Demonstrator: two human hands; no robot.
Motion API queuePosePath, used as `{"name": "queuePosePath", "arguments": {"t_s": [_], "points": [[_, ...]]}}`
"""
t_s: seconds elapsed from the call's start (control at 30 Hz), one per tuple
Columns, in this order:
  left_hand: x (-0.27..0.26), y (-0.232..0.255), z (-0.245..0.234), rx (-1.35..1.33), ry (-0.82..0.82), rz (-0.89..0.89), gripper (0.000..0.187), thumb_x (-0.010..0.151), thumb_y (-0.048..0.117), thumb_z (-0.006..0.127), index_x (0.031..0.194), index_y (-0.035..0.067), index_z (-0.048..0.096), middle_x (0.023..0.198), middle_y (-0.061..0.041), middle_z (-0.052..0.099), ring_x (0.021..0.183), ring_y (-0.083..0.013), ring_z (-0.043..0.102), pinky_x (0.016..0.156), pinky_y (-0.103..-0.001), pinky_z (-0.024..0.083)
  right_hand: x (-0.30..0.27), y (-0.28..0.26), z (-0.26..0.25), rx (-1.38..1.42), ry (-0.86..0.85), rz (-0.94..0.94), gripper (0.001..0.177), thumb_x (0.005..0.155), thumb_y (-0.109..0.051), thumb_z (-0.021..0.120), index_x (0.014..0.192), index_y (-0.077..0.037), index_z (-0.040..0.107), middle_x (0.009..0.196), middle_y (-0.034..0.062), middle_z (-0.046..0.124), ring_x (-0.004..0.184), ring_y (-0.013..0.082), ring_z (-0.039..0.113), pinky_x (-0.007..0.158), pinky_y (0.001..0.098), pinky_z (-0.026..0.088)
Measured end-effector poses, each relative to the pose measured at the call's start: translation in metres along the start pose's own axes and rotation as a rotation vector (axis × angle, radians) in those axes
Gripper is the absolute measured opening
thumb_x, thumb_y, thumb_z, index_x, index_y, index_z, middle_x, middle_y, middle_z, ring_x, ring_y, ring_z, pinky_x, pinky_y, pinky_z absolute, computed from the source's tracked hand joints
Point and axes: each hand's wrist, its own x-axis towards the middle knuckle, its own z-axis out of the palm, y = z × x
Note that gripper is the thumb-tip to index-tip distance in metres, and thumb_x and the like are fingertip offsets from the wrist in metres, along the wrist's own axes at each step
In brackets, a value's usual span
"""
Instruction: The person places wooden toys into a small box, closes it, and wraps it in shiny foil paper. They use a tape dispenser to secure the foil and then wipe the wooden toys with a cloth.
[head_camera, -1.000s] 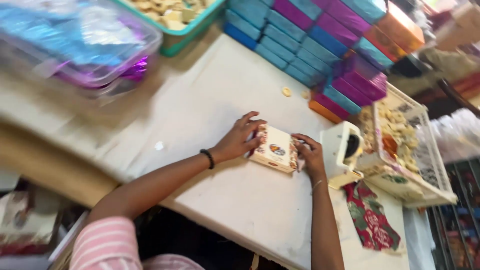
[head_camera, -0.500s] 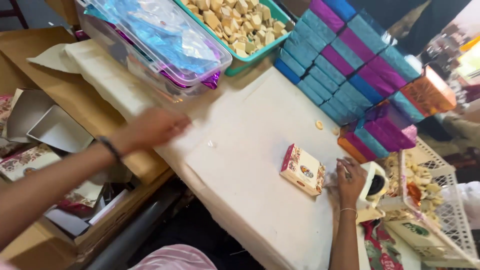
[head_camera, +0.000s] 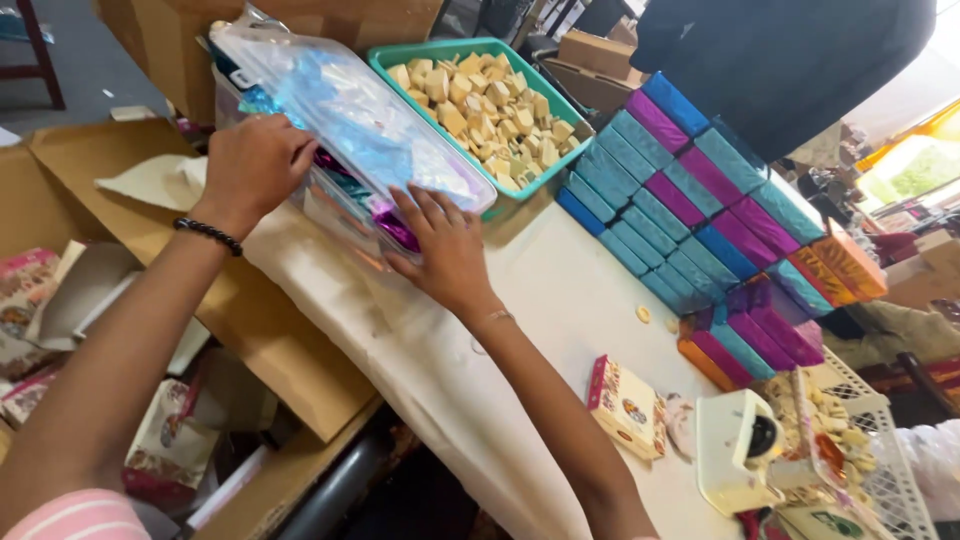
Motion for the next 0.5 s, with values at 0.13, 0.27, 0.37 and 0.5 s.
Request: {"name": "queuePosePath", "arguments": {"t_s": [0.13, 0.27, 0.37, 0.5], "points": [[0.031, -0.008, -0.006, -0.07, 0.003, 0.06, 0.014, 0.102, 0.026, 0.071, 0.103, 0.014, 0.078, 0.098, -0.006, 0.071, 0.095, -0.0305, 0.067, 0.077, -0.044, 0.054, 0.035, 0.047, 0.032, 0.094, -0.098, 0.116, 0.053, 0.098, -0.029, 0.07, 0.147, -0.018, 0.053, 0.132, 0.0085, 0.068, 0.12, 0.0281, 0.065, 0.09, 0.0458, 0.049], [0.047, -0.013, 0.002, -0.187, -0.004, 0.241, 0.028, 0.093, 0.027, 0.076, 0.117, 0.012, 0.076, 0.112, -0.007, 0.072, 0.106, -0.0323, 0.064, 0.09, -0.044, 0.053, 0.064, 0.083, 0.007, 0.207, -0.015, 0.223, 0.034, 0.097, -0.025, 0.07, 0.131, -0.019, 0.07, 0.104, 0.0147, 0.075, 0.092, 0.0343, 0.071, 0.077, 0.0421, 0.055], [0.056, -0.006, 0.013, -0.224, -0.04, 0.313, 0.039, 0.083, 0.031, 0.08, 0.117, 0.013, 0.076, 0.117, -0.007, 0.072, 0.111, -0.0325, 0.063, 0.093, -0.045, 0.051, 0.078, 0.1, -0.003, 0.213, 0.031, 0.2, 0.029, 0.097, -0.026, 0.072, 0.123, -0.014, 0.073, 0.095, 0.0178, 0.074, 0.083, 0.0369, 0.072, 0.071, 0.0416, 0.055], [0.074, -0.01, 0.039, -0.244, -0.081, 0.338, 0.032, 0.085, 0.035, 0.083, 0.111, 0.018, 0.075, 0.116, -0.003, 0.073, 0.117, -0.0286, 0.064, 0.099, -0.044, 0.051, 0.087, 0.113, -0.009, 0.216, 0.051, 0.202, 0.027, 0.097, -0.028, 0.071, 0.118, -0.012, 0.074, 0.096, 0.016, 0.076, 0.084, 0.0337, 0.074, 0.071, 0.0388, 0.056]]}}
